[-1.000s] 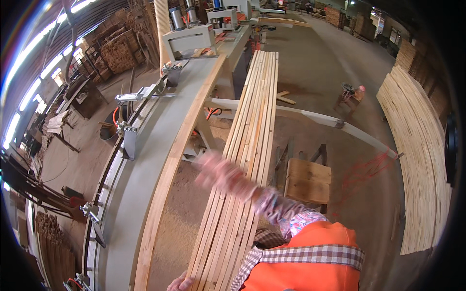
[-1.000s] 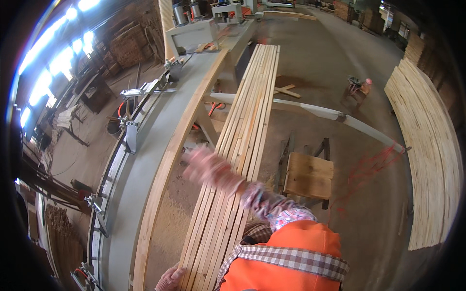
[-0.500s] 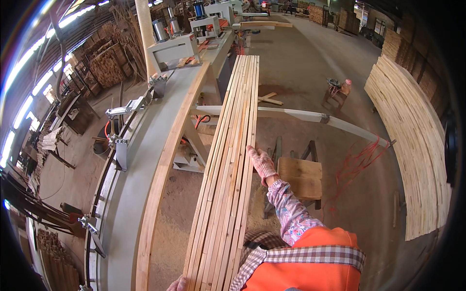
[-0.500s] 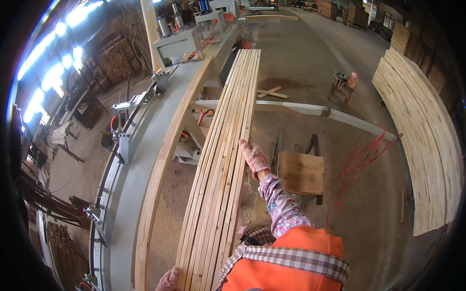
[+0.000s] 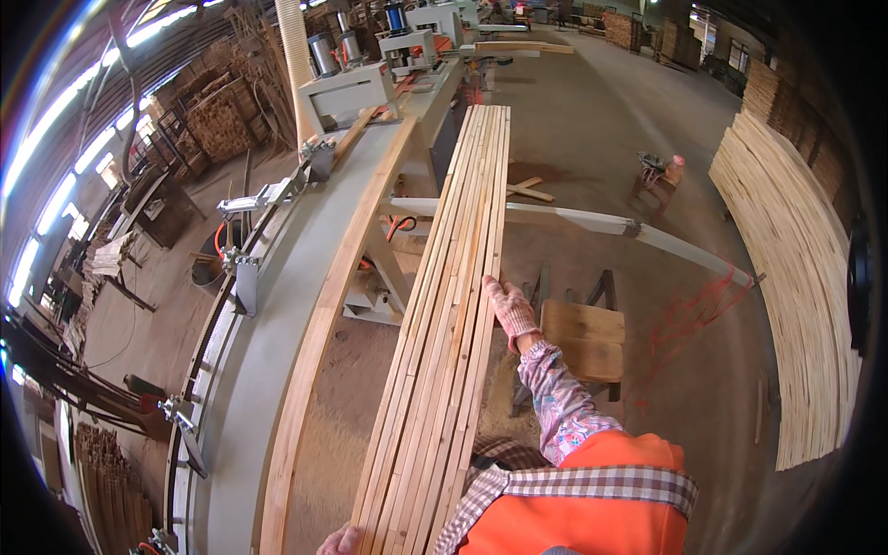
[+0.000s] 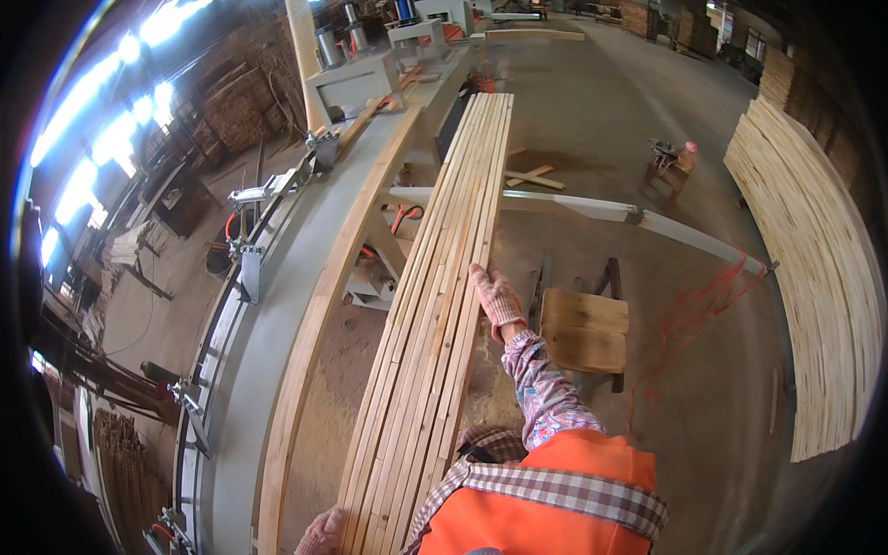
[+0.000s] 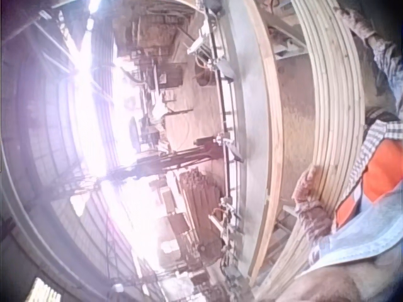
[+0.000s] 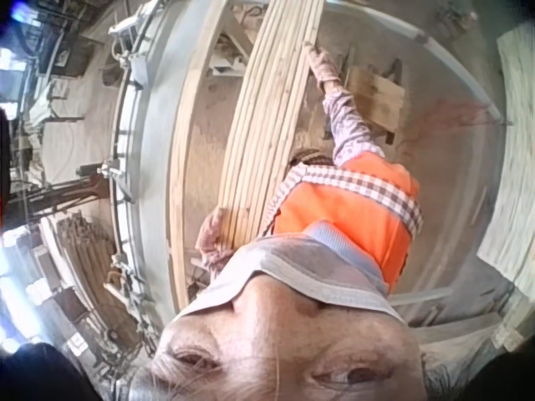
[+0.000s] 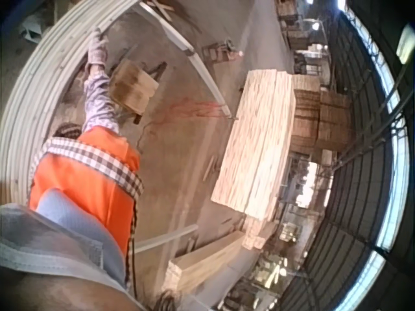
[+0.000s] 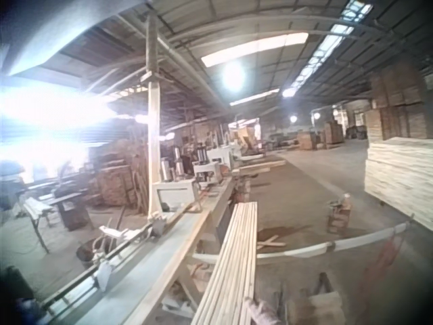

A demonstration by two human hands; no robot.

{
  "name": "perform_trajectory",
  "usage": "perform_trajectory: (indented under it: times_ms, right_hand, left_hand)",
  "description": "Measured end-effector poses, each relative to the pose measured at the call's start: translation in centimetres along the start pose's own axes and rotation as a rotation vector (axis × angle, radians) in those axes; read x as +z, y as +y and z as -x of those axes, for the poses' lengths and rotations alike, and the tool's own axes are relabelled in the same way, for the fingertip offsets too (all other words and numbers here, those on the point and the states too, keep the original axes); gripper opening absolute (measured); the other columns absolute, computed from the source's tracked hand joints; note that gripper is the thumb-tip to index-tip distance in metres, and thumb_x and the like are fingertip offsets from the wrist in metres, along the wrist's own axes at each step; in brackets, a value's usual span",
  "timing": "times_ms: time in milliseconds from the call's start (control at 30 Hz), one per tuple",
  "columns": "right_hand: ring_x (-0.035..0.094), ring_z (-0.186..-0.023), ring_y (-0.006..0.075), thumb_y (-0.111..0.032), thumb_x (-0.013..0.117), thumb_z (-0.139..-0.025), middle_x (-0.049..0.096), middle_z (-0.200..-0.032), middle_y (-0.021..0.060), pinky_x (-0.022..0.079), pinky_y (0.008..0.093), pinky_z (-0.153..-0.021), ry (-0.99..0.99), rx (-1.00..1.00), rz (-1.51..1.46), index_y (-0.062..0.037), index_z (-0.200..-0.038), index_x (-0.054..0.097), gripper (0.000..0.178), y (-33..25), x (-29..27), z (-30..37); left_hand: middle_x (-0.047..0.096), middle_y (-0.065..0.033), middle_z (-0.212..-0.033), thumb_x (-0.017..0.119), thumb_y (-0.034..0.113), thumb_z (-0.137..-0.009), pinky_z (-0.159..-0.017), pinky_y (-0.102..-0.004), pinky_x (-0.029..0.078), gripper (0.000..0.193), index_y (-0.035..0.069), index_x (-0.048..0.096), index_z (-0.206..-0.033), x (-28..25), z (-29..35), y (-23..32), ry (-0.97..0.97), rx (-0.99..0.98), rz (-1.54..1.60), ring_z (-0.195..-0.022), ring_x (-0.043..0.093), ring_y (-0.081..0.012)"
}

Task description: The person walks through a woodworking workshop, picks up a bundle of thin wooden planks, and places them on a workbench. They then untie a red string from a small wooden block, remove the block, and return to the planks to adjust and align them on the bench.

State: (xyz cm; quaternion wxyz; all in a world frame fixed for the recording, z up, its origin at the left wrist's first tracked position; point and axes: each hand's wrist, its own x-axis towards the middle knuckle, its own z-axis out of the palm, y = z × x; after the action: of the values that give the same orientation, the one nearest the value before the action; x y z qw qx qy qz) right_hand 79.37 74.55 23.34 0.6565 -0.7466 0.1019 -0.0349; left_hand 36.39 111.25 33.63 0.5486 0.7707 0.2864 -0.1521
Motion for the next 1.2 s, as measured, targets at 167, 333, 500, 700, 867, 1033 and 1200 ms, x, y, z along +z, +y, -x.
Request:
perform_trajectory:
  times_ms: [167,333,500,700,867,1033,1200]
  right_hand:
    - [0.069,-0.096,0.0296,-0.065,0.057,-0.095,0.073,-0.1,0.016,0.051,0.0371,-0.082,0.021,-0.006,0.047,-0.0015,-0.112,0.068,0.067,2.1,1.3,-1.2]
    - [0.06,-0.125,0.0363,-0.068,0.054,-0.094,0.066,-0.128,0.0219,0.049,0.0395,-0.1,-0.014,0.032,0.134,-0.0059,-0.138,0.059,0.076,4.1,0.5,-3.2]
    - [0.055,-0.128,0.0373,-0.052,0.069,-0.089,0.04,-0.157,0.0195,0.045,0.0474,-0.107,0.321,-0.436,0.96,-0.0101,-0.141,0.056,0.068,-6.6,0.2,3.1]
    - [0.06,-0.12,0.0298,-0.043,0.066,-0.093,0.066,-0.128,0.0118,0.049,0.0447,-0.103,-0.391,-0.895,0.836,-0.0153,-0.136,0.06,0.051,-11.4,7.9,9.2]
    - [0.058,-0.126,0.0295,-0.046,0.06,-0.098,0.062,-0.135,0.0129,0.048,0.0429,-0.106,-0.97,-1.192,0.698,-0.0149,-0.138,0.059,0.051,-9.0,14.5,19.2]
    - [0.06,-0.125,0.0298,-0.036,0.067,-0.096,0.064,-0.135,0.0139,0.051,0.043,-0.105,-1.025,-1.157,0.394,-0.0128,-0.129,0.066,0.041,-5.1,15.9,19.0]
    - [0.063,-0.119,0.0327,-0.03,0.069,-0.095,0.066,-0.129,0.0154,0.055,0.0426,-0.099,-0.902,-1.166,0.259,-0.0093,-0.123,0.069,0.034,-6.9,14.6,18.6]
  left_hand:
    - [0.072,-0.0131,-0.116,0.056,0.022,-0.101,-0.095,-0.0368,0.054,0.027,0.009,0.067,-0.122,-0.5,-0.1,-0.5,-0.015,-0.019,-0.033,-0.108,0.068,-0.0273]
    - [0.072,-0.0125,-0.116,0.054,0.021,-0.101,-0.096,-0.0368,0.054,0.026,0.011,0.068,-0.121,-0.4,-0.8,-0.8,-0.051,0.009,-0.093,-0.108,0.068,-0.0276]
    - [0.067,-0.0145,-0.123,0.059,0.035,-0.095,-0.098,-0.0386,0.052,0.041,0.011,0.063,-0.128,-1.8,-2.1,-1.1,-0.024,0.165,-0.659,-0.114,0.064,-0.0299]
    - [0.052,-0.0144,-0.145,0.075,0.062,-0.077,-0.108,-0.0425,0.045,0.096,0.019,0.039,-0.154,-6.6,-8.8,-0.2,0.541,-0.06,-1.16,-0.135,0.05,-0.0329]
    - [0.06,-0.0114,-0.133,0.078,0.053,-0.079,-0.099,-0.0423,0.051,0.102,0.021,0.025,-0.159,-7.7,-12.4,-2.3,0.636,-0.315,-1.307,-0.123,0.06,-0.0289]
    - [0.063,-0.0096,-0.129,0.077,0.05,-0.08,-0.092,-0.0434,0.054,0.091,0.019,0.035,-0.154,-9.1,-9.7,-0.8,0.261,-0.183,-1.034,-0.114,0.066,-0.0286]
    - [0.075,-0.0085,-0.097,0.06,0.045,-0.093,-0.082,-0.0336,0.054,0.047,0.007,0.07,-0.119,-5.7,-3.9,2.4,-0.033,-0.154,-0.238,-0.087,0.07,-0.0185]
